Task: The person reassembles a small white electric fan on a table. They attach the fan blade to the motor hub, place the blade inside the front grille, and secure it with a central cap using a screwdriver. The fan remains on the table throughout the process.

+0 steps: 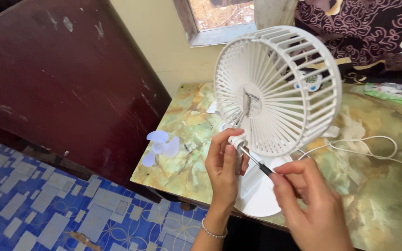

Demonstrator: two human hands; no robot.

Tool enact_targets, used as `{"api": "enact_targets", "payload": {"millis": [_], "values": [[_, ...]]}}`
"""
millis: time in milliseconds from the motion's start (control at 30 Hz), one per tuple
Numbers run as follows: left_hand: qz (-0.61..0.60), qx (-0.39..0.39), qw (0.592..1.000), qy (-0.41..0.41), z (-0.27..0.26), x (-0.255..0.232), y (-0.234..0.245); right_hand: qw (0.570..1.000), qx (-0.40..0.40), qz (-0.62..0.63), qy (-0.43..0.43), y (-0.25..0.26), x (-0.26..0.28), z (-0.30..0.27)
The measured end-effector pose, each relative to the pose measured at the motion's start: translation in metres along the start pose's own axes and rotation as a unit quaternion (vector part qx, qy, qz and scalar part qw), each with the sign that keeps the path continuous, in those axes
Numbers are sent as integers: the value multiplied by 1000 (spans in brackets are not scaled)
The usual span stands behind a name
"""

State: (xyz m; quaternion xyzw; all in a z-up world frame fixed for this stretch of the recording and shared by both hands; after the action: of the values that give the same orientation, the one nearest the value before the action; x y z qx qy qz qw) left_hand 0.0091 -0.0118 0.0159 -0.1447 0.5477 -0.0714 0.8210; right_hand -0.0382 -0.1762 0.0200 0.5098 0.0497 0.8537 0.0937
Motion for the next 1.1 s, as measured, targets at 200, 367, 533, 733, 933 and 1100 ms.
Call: {"api": "enact_targets", "payload": {"millis": [200,367,533,733,933,1100], "values": [[12,135,991,15,11,5,-5,995,3,-3,-100,79,-44,-2],[-18,176,984,31,15,8,-11,924,-177,340,1,97,-43,27],[12,194,980,39,15,6,-15,941,-112,319,13,82,0,59],[150,163,975,2,14,39,-11,973,-38,-93,206,72,55,78],[538,125,769,-321,17,94,26,885,158,-254,356,60,57,63],[175,-10,982,72,14,72,75,845,178,-286,416,57,42,51]]}}
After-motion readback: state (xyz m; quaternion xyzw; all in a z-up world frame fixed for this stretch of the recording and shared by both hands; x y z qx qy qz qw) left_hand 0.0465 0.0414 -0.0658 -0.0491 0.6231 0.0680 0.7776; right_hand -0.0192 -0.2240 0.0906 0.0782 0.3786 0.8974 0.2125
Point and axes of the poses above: each hand's wrist, its own z-axis towards the middle knuckle, its own y-axis out of the back of the hand, x = y × z, the point moved 1 cm from there along z, towards the middle knuckle, and after that the axes turned 8 degrees about y, right-handed, at the moved point
